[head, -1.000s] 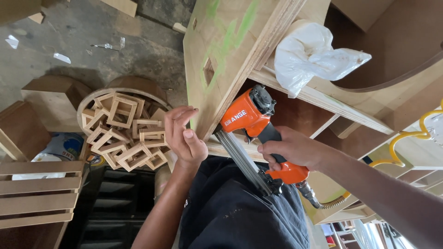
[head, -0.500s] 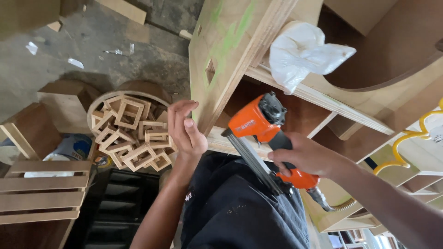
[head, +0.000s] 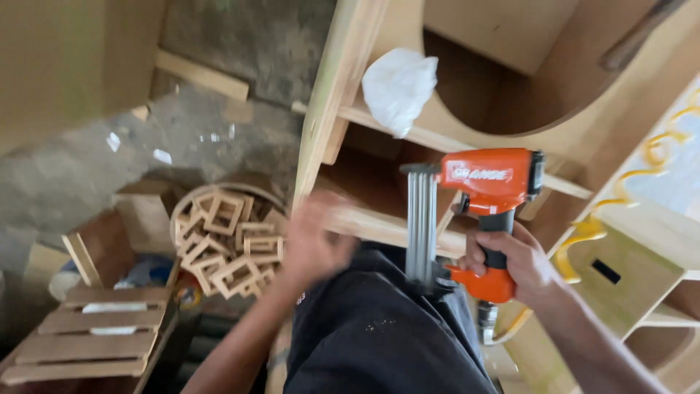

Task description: Assembling a wooden cabinet or speaker box using wood glue, a pneumatic nail gun, and a hammer.

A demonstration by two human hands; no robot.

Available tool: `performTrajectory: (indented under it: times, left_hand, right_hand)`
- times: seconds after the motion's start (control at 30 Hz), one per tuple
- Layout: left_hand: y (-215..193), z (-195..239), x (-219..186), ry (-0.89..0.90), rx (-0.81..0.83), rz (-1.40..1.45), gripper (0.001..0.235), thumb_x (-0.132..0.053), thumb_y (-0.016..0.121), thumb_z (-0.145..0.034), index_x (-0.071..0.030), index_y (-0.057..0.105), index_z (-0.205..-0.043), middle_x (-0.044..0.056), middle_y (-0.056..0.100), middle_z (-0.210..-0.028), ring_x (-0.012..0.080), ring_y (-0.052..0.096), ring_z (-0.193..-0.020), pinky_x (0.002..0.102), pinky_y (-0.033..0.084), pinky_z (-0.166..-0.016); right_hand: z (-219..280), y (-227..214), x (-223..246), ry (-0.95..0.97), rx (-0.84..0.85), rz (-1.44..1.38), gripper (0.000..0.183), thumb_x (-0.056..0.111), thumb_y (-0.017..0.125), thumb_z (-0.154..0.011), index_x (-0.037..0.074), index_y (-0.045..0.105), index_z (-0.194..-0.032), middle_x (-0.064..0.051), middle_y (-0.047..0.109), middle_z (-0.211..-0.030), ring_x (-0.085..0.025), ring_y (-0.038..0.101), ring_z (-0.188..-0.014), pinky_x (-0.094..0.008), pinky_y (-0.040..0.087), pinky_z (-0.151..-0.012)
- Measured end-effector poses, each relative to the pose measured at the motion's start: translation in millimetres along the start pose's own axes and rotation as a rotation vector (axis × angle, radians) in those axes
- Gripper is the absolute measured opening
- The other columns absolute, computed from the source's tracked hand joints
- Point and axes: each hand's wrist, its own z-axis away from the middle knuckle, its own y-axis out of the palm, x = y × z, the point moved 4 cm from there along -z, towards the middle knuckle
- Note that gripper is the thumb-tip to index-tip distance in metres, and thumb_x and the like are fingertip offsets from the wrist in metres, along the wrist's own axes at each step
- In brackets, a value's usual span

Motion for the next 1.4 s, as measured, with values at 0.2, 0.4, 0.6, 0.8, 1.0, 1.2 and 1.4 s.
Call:
performTrajectory:
  times: [0.2, 0.4, 0.6, 0.8, 1.0, 1.2, 1.4]
  left_hand:
    - [67, -8, -132, 0.331, 0.047, 0.085, 0.032, -0.034, 0.058, -0.098, -0.01, 0.073, -0.113, 0.01, 0.063, -0.107, 0.0326, 0.065, -0.096, 0.046, 0.053, -0.086]
    - [119, 9, -203, 0.477, 0.103, 0.095, 0.03, -0.038, 0.066, -0.099, -0.008, 0.069, -0.101, 0.01, 0.055, -0.096, 0.0326, 0.058, -0.088, 0.045, 0.051, -0.079]
    - [198, 39, -260, 0.535, 0.181, 0.04, 0.031, -0.04, 0.07, -0.097, -0.012, 0.063, -0.088, 0.01, 0.049, -0.091, 0.0322, 0.052, -0.084, 0.046, 0.048, -0.081]
    - [246, 57, -301, 0.66, 0.189, 0.012, 0.036, -0.043, 0.075, -0.093, -0.011, 0.062, -0.086, 0.005, 0.047, -0.077, 0.0214, 0.047, -0.068, 0.037, 0.041, -0.066]
    - [237, 85, -314, 0.782, 0.391, 0.03, 0.028, -0.04, 0.069, -0.096, -0.013, 0.064, -0.091, 0.005, 0.048, -0.081, 0.0249, 0.05, -0.076, 0.037, 0.046, -0.071]
    - [222, 104, -320, 0.894, 0.567, 0.059, 0.024, -0.036, 0.07, -0.094, -0.013, 0.066, -0.093, 0.006, 0.052, -0.084, 0.025, 0.051, -0.077, 0.037, 0.049, -0.07]
    - [212, 111, -336, 1.092, 0.867, 0.05, 0.027, -0.032, 0.076, -0.094, -0.013, 0.067, -0.112, 0.008, 0.055, -0.097, 0.0269, 0.056, -0.085, 0.042, 0.049, -0.075]
  right_hand:
    - [34, -7, 45, -0.239, 0.22, -0.347, 0.069, 0.023, 0.057, -0.094, -0.004, 0.035, -0.153, 0.002, 0.041, -0.066, -0.01, 0.043, -0.054, -0.042, 0.048, -0.078]
    - [80, -73, 27, -0.392, 0.154, -0.597, 0.056, 0.024, 0.058, -0.092, 0.003, 0.048, -0.143, 0.002, 0.041, -0.065, -0.011, 0.043, -0.052, -0.04, 0.048, -0.077]
    - [132, -148, -19, -0.497, -0.04, -0.877, 0.044, 0.021, 0.058, -0.09, 0.005, 0.055, -0.131, 0.001, 0.039, -0.065, -0.009, 0.039, -0.051, -0.033, 0.048, -0.074]
    - [166, -212, -71, -0.6, -0.253, -1.143, 0.022, 0.018, 0.057, -0.089, 0.011, 0.061, -0.109, 0.002, 0.038, -0.062, -0.01, 0.037, -0.051, -0.033, 0.046, -0.074]
    - [196, -252, -105, -0.69, -0.308, -1.311, 0.011, 0.018, 0.055, -0.091, 0.01, 0.058, -0.098, 0.003, 0.038, -0.063, -0.008, 0.036, -0.05, -0.03, 0.046, -0.071]
    - [229, -265, -139, -0.793, -0.335, -1.413, 0.011, 0.02, 0.057, -0.09, 0.013, 0.048, -0.086, 0.003, 0.039, -0.063, -0.008, 0.037, -0.05, -0.029, 0.046, -0.07]
    - [262, -257, -171, -0.888, -0.3, -1.419, 0.02, 0.016, 0.057, -0.09, 0.006, 0.06, -0.108, 0.002, 0.038, -0.061, -0.008, 0.036, -0.049, -0.03, 0.044, -0.071]
